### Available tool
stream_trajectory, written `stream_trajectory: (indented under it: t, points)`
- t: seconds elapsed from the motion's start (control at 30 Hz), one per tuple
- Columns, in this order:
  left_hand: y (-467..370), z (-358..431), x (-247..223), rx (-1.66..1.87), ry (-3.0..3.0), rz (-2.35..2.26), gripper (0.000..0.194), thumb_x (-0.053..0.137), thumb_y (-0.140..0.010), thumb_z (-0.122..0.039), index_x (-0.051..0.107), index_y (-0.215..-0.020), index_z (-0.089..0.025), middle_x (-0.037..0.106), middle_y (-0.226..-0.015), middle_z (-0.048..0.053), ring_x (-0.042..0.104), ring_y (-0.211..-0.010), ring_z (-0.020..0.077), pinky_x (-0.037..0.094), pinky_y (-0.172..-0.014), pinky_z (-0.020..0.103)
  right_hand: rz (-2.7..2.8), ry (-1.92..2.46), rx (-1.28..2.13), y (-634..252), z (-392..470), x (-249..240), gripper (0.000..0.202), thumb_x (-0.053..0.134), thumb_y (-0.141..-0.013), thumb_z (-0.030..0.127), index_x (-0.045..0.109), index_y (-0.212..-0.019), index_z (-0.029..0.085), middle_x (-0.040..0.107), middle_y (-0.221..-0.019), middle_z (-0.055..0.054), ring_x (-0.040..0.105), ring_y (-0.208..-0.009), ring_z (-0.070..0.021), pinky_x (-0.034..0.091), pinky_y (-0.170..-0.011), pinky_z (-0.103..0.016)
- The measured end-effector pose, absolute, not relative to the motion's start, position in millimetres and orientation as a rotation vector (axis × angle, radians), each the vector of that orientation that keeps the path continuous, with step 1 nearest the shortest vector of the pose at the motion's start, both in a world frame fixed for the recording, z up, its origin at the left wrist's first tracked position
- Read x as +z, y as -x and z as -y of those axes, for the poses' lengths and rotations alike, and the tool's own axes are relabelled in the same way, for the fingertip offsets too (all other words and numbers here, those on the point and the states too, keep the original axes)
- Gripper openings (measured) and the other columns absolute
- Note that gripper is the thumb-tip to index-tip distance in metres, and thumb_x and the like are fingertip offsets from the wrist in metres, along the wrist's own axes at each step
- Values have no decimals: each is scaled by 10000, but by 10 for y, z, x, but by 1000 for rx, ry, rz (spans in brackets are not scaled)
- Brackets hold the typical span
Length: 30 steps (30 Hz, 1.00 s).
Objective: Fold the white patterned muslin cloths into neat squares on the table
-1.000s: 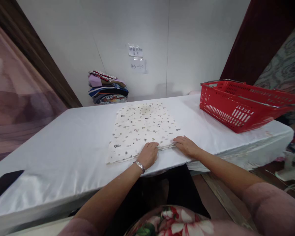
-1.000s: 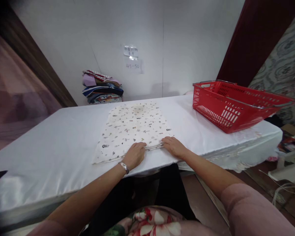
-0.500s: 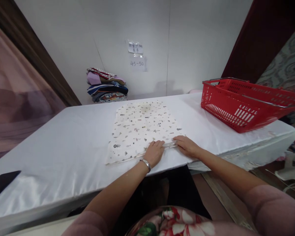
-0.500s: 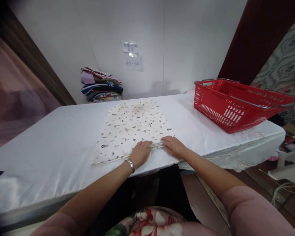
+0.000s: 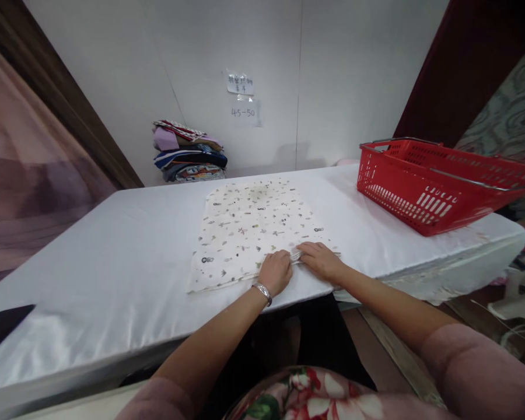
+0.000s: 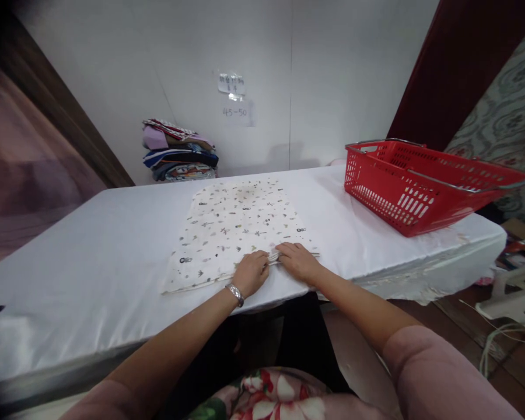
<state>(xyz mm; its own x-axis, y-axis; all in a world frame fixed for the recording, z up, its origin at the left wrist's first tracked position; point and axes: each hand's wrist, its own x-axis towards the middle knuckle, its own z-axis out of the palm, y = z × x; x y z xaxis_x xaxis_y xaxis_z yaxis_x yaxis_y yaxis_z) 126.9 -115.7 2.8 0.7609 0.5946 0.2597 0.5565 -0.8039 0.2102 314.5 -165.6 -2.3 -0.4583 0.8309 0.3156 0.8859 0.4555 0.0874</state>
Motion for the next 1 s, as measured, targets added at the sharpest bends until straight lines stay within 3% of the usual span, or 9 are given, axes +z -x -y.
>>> stream_trajectory:
  t: [0.2, 0.27, 0.33, 0.47, 0.57, 0.67, 0.83, 1.0]
  points:
    - [-1229, 1111, 131, 352, -2791, -865, 137, 461, -808, -200, 584, -865, -192, 627, -918, 36, 565, -886, 187, 419, -790, 320, 2431, 1475, -337, -3088, 1650, -107, 223, 429, -891, 199, 649, -867, 169, 502, -1278, -73, 397, -1183, -223, 374, -891, -378]
    - [-1224, 1007, 184, 320, -2707, -885, 215, 403, -853, -249, 574, -978, -210, 642, -930, 26, 581, -861, 174, 435, -782, 304, 2407, 1465, -328, -3101, 1667, -125, 230, 425, -893, 205, 650, -865, 169, 512, -1265, -75, 408, -1173, -223, 374, -894, -381]
    - [-1237, 854, 210, 325, -2671, -910, 308, 350, -881, -267, 520, -1132, -211, 624, -1065, 42, 570, -956, 173, 430, -841, 301, 2394, 1449, -323, -3103, 1677, -126, 244, 415, -897, 203, 652, -854, 166, 519, -1256, -80, 414, -1166, -223, 375, -893, -386]
    - [-1267, 552, 96, 129, -2772, -846, 405, 347, -890, -333, 422, -1275, -232, 431, -1363, 49, 344, -1270, 221, 297, -1026, 397, 2377, 1414, -333, -3108, 1703, -114, 255, 408, -899, 191, 656, -841, 165, 538, -1234, -81, 421, -1160, -223, 384, -877, -384]
    - [-1255, 457, -62, 24, -2788, -866, 442, 300, -900, -416, 379, -1311, -272, 291, -1452, 24, 215, -1339, 238, 197, -1064, 481, 2363, 1387, -344, -3142, 1739, -126, 254, 413, -896, 178, 655, -819, 171, 566, -1192, -78, 428, -1159, -224, 386, -873, -385]
    - [-1234, 455, -142, 61, -2789, -874, 467, 256, -909, -428, 343, -1339, -271, 258, -1466, 19, 177, -1353, 224, 161, -1075, 484, 2351, 1380, -321, -3162, 1757, -142, 239, 430, -889, 174, 653, -802, 173, 581, -1164, -78, 441, -1149, -224, 393, -867, -384]
    - [-1229, 501, -33, 39, -2756, -874, 476, 312, -893, -445, 372, -1327, -258, 305, -1444, 47, 225, -1339, 233, 203, -1060, 487, 2377, 1395, -263, -3133, 1748, -124, 243, 427, -892, 185, 659, -819, 179, 577, -1169, -78, 446, -1141, -214, 393, -873, -384]
    - [-1103, 659, 107, 338, -2760, -851, 356, 383, -892, -353, 538, -1180, -213, 488, -1314, 61, 394, -1236, 216, 319, -1012, 415, 2378, 1416, -252, -3124, 1759, -121, 245, 405, -903, 195, 647, -876, 173, 584, -1144, -71, 466, -1102, -201, 393, -867, -359]
